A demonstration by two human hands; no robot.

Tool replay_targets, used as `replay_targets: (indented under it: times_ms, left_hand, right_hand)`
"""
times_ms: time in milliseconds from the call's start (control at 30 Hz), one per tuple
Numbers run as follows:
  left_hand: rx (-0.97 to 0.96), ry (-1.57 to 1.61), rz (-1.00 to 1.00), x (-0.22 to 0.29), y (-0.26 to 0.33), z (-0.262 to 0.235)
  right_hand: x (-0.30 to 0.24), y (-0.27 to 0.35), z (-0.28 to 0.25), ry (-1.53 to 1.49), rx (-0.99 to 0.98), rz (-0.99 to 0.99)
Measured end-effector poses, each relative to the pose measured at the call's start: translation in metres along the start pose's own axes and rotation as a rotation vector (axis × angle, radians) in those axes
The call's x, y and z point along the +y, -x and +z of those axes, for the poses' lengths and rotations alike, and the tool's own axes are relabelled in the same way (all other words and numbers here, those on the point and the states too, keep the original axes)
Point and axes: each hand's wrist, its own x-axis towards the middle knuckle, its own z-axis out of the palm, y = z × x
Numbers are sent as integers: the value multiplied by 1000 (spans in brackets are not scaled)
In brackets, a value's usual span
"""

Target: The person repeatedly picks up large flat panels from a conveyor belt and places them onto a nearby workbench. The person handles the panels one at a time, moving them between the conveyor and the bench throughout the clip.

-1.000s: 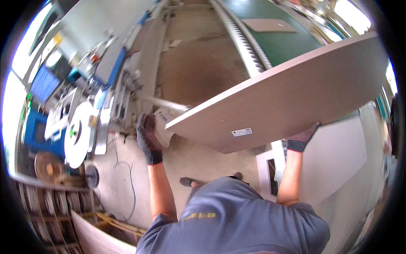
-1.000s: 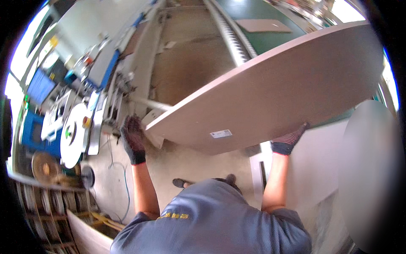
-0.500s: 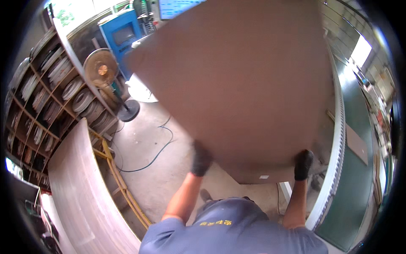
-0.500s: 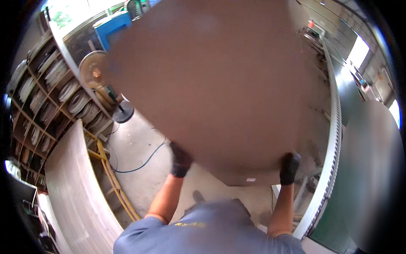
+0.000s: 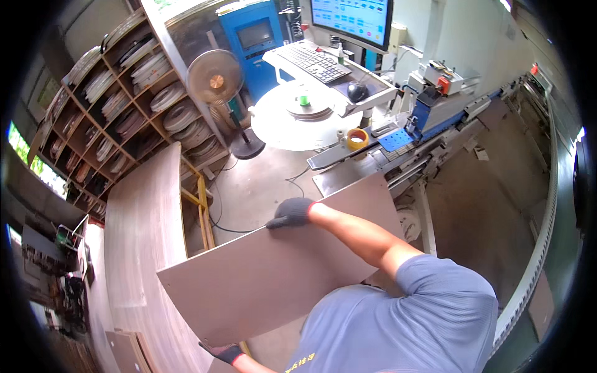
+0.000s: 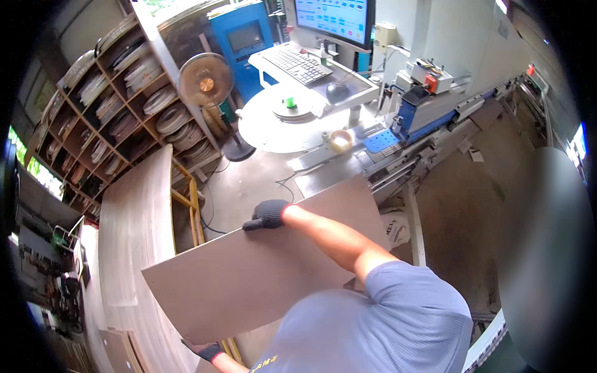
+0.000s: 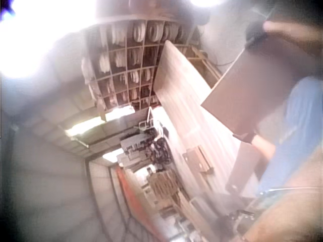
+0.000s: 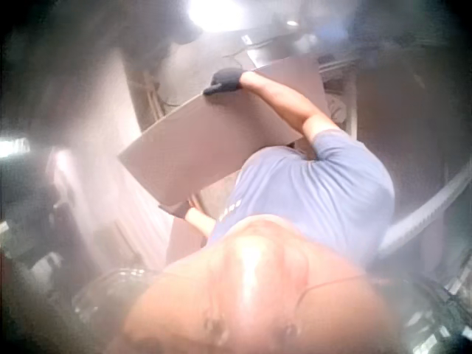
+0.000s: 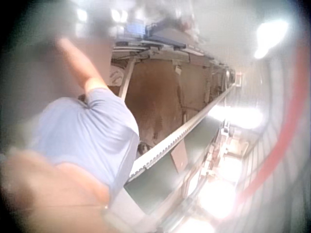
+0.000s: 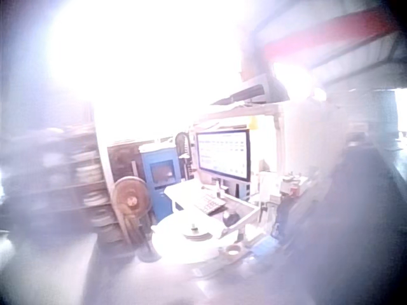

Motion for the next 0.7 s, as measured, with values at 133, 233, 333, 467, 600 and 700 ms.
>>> replay_targets:
  times_ms: [133,233,333,467,600,700]
  left_hand:
    - [-259,-357,-44,-5,70,5]
    - [-210,-460,-8,-11,94,32]
    - [-100,-300,71,-26,95,59]
    - [-448,-421,6,54,71,17]
    - [-218,458,20,24,29,104]
    - [-285,1781,-322,44,21,127]
  right_hand:
    - [12,-53,45,-19,-228,39]
    - [24,-70,79,59,-354,81]
    - [55,-63,92,22,-101,68]
    - [91,22,99,-91,532,-20]
    - [151,182,103,56,818,510]
    - [175,267,120,84,1222,867]
